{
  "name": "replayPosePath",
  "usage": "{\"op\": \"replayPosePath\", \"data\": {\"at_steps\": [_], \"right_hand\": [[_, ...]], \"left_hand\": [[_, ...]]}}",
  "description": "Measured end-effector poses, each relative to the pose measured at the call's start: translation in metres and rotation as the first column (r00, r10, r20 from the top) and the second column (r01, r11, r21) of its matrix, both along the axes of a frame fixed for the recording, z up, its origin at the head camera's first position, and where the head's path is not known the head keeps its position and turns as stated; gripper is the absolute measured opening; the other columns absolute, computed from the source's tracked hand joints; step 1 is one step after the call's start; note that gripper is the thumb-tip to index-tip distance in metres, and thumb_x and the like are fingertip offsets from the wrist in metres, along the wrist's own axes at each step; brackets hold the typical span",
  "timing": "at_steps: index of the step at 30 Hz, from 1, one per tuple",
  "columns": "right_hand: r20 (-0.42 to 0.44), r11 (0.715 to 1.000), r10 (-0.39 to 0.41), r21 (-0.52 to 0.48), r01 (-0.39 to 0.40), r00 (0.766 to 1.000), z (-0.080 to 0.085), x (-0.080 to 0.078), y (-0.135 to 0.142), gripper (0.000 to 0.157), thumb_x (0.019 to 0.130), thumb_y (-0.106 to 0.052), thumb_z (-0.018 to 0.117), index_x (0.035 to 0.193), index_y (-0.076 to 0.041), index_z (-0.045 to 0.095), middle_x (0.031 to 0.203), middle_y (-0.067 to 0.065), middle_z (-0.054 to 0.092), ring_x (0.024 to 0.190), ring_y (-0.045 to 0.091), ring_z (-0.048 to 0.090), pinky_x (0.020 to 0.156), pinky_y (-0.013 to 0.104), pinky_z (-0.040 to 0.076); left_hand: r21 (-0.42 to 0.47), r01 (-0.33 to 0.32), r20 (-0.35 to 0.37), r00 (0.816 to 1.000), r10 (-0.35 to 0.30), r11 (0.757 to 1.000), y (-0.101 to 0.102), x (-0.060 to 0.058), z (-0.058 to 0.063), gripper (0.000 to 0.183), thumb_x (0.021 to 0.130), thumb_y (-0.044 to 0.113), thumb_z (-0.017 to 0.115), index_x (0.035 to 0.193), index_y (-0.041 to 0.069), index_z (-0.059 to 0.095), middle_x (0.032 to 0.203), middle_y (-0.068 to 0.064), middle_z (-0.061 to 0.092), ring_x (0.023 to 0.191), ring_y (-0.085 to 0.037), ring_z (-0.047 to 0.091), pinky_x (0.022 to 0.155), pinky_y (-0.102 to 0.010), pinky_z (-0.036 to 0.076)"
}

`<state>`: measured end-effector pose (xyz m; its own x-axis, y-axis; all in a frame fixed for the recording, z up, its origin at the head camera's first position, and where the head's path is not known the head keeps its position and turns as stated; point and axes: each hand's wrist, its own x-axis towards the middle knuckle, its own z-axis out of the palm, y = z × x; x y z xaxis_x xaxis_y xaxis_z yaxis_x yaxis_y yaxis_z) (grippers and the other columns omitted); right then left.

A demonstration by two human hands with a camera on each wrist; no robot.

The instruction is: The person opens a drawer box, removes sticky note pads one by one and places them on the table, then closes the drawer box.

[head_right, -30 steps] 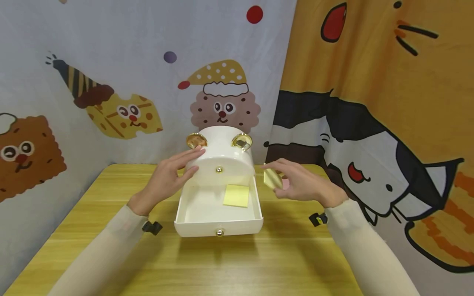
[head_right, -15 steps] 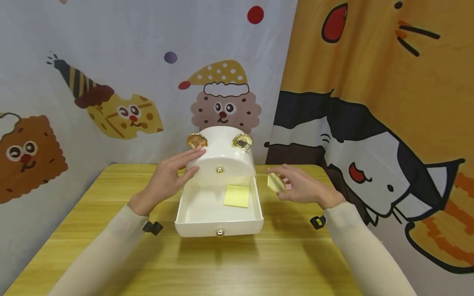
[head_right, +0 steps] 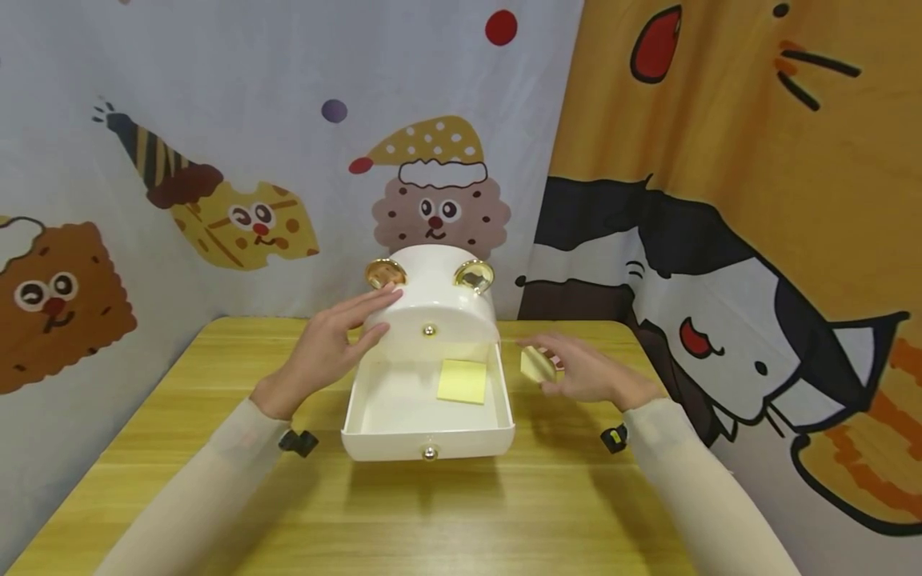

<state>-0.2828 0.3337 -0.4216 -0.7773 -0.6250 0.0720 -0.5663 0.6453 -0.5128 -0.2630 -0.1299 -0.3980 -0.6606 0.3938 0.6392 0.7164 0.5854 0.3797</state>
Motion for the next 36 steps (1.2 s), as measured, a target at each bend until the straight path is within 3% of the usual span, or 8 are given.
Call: {"op": "replayPosePath", "data": {"at_steps": [12,36], "right_hand": [[0.052,1.000,-0.011,0.018,0.011,0.999,-0.011,-0.003,0.002,0.078,0.091,0.006,0.087,0.164,-0.008,0.063,0.160,0.018,0.070,0.138,0.045,0.073,0.112,0.068,0.064],[0.058,0.988,-0.031,0.153,0.022,0.998,-0.034,-0.013,0.008,0.079,0.086,0.004,0.086,0.162,-0.012,0.066,0.172,0.022,0.059,0.141,0.039,0.068,0.114,0.072,0.061]], "left_hand": [[-0.004,-0.011,0.014,1.000,0.011,1.000,0.000,0.000,-0.001,0.054,0.114,0.018,0.079,0.166,0.021,0.067,0.174,-0.007,0.064,0.061,-0.016,0.052,0.054,-0.025,0.042],[0.003,0.003,0.000,1.000,-0.003,1.000,0.000,-0.001,-0.001,0.053,0.115,0.018,0.078,0.166,0.020,0.067,0.173,-0.007,0.065,0.057,-0.007,0.044,0.056,-0.027,0.044]]}}
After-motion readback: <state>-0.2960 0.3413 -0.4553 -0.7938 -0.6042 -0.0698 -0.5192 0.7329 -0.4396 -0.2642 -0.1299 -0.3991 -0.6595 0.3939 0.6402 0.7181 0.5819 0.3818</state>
